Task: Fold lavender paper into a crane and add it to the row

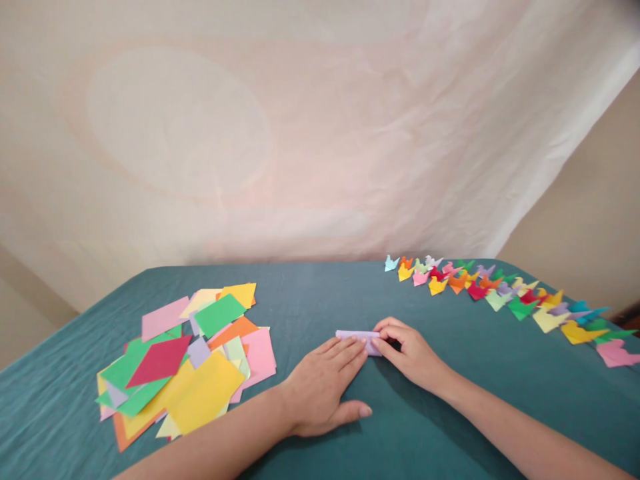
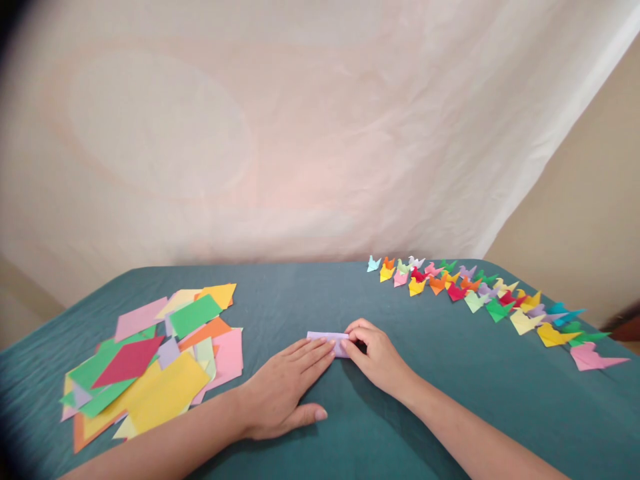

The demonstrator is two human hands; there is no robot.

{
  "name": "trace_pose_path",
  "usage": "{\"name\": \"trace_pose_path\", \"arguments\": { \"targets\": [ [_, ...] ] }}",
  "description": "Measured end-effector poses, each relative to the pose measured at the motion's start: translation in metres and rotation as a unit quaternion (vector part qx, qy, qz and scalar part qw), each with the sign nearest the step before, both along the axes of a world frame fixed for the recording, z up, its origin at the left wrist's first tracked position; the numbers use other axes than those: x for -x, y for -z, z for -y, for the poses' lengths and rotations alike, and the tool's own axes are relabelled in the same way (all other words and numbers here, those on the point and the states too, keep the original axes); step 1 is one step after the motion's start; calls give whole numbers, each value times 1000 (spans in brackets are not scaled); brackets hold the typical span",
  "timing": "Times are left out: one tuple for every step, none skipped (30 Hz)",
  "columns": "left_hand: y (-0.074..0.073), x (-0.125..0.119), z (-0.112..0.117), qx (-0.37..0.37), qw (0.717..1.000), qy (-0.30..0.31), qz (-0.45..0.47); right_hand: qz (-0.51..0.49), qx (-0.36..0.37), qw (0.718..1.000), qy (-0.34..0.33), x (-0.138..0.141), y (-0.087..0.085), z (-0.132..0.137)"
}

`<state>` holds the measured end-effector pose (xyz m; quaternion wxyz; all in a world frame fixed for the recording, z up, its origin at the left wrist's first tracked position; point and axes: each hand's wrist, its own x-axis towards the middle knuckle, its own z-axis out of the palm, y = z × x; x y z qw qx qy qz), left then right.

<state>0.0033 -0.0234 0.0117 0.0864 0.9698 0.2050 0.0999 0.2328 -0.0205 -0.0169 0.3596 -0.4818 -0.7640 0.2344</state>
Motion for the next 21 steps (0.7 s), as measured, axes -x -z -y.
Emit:
{"name": "trace_pose_path", "arguments": {
  "targets": [
    [1,1,-1,6,1000,0,-5,0,-2,1000,6,0,1,0],
    [1,1,-1,13,1000,0,-12,-1,-4,1000,11,-1,3,-1],
    [0,1,-1,21,1000,0,-21,-3,-6,1000,16,-1,4,-1],
    [-1,2,-1,30,999,-1,-29,-5,-8,1000,22,-1,6,-2],
    [-2,2,-1,39,999,-2,-38,-7,-8,1000,29,-1,8,-3],
    [-3,1,0,47,998,-4,-44,-8,-7,999,35,-1,10,-3],
    [-4,1,0,53,997,-6,-47,-7,-5,999,40,-1,11,-4],
    [-4,1,0,59,997,-7,-49,-4,-2,999,41,-2,11,-5],
    [-5,1,0,63,997,-9,-51,2,1,999,38,-1,11,-6],
    [-5,1,1,67,996,-10,-51,9,5,999,30,-1,10,-7],
    [-6,1,1,70,996,-11,-52,16,9,1000,22,-1,8,-8],
    [-6,1,1,74,996,-11,-52,22,14,1000,13,-1,6,-10],
    [-6,1,1,77,996,-11,-53,27,19,999,8,-1,5,-11],
    [-6,2,1,80,995,-11,-54,31,24,999,5,-1,3,-12],
    [-6,2,1,83,995,-10,-54,32,30,999,4,-1,2,-14],
    [-6,2,1,84,995,-9,-54,32,34,999,5,-1,2,-15],
    [-6,2,0,86,995,-8,-54,30,36,999,7,-1,1,-15],
    [-5,2,0,86,995,-8,-53,27,37,999,8,0,2,-16],
    [-5,2,0,86,995,-8,-52,24,37,999,10,0,2,-16],
    [-5,2,-1,85,995,-8,-50,21,35,999,12,0,3,-16],
    [-4,1,-1,84,995,-7,-49,19,33,999,12,0,3,-16]
  ]
}}
